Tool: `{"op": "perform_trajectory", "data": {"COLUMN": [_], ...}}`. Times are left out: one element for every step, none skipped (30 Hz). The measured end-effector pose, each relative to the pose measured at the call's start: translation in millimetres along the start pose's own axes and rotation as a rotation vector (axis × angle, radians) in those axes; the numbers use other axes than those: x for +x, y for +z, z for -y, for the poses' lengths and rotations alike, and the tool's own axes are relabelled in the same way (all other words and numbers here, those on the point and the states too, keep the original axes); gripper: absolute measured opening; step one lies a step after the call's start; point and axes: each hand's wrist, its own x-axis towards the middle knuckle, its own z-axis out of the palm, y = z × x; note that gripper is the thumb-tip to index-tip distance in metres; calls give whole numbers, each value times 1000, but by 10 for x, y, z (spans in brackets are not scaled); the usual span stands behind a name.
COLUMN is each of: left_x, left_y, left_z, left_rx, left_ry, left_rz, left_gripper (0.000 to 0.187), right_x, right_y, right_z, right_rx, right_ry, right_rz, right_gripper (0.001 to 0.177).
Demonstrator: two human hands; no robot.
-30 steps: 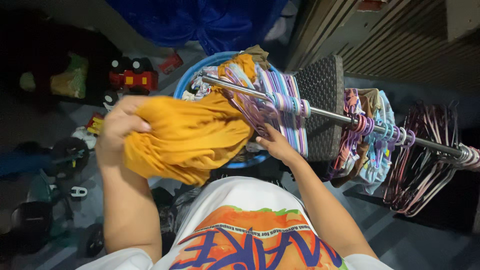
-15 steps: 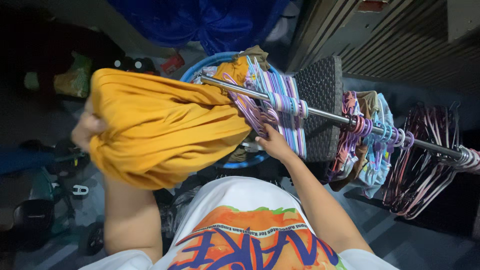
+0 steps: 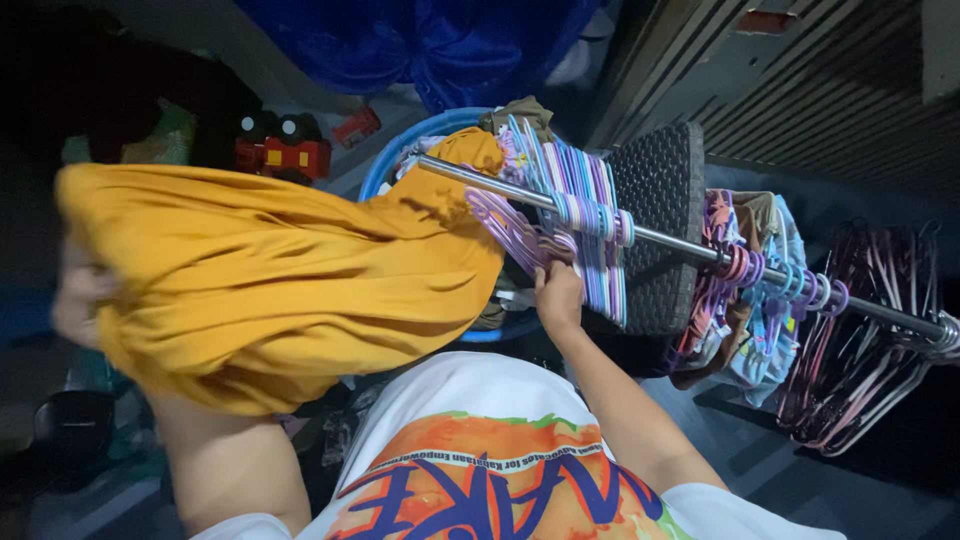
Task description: The person takes clothes from a blue basin, places them on plastic hangers, and hangs them on a metal drying rack. The person handles multiple garments including a white patterned cloth, a brown cloth, a light blue cloth, and a yellow shirt.
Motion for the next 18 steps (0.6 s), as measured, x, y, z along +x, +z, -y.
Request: {"op": "perform_trajectory", "data": {"left_x": [41, 92, 150, 207, 250, 297, 320, 351, 395, 449, 503, 565, 624, 658, 664, 669, 681, 705], "left_y": [2, 8, 22, 38, 68, 102, 146, 182, 210, 236, 257, 271, 281, 277, 267, 263, 253, 239], "left_z": [-6, -8, 0, -2, 15, 35, 78, 125, 167, 205, 249, 317, 406, 490, 575, 679, 779, 879], "left_rx": [12, 18, 17, 15, 5, -4, -7, -9, 25, 59, 94, 150, 205, 261, 236, 212, 189, 212], "left_ry": [-13, -31, -62, -94, -144, -195, -226, -258, -304, -349, -394, -437, -479, -521, -563, -605, -647, -671], "left_rz": [-3, 4, 23, 49, 92, 136, 130, 126, 140, 154, 169, 189, 210, 234, 258, 283, 308, 351], "left_gripper": [57, 57, 56, 56, 57, 59, 62, 65, 64, 62, 61, 60, 60, 60, 58, 56, 54, 53], "right_x": [-22, -43, -63, -85, -104, -123, -144, -174, -201, -214, -222, -225, -232, -244, -250, -246, -237, -217], "right_y": [9, 19, 28, 43, 56, 60, 60, 64, 64, 62, 59, 69, 86, 116, 152, 190, 234, 289], "right_z": [9, 19, 30, 44, 59, 71, 84, 100, 117, 137, 155, 168, 178, 193, 201, 192, 175, 161], "right_rx": [38, 50, 61, 74, 79, 84, 88, 85, 83, 81, 117, 154, 191, 170, 150, 132, 84, 36], "right_ry": [10, 26, 41, 59, 56, 55, 53, 76, 99, 122, 147, 172, 197, 242, 287, 333, 357, 380], "right_rz": [-34, -50, -66, -83, -104, -126, -148, -145, -143, -141, -164, -189, -214, -193, -172, -151, -132, -113], "right_gripper": [23, 24, 25, 25, 25, 24, 23, 23, 24, 25, 27, 31, 35, 35, 35, 35, 33, 34]}}
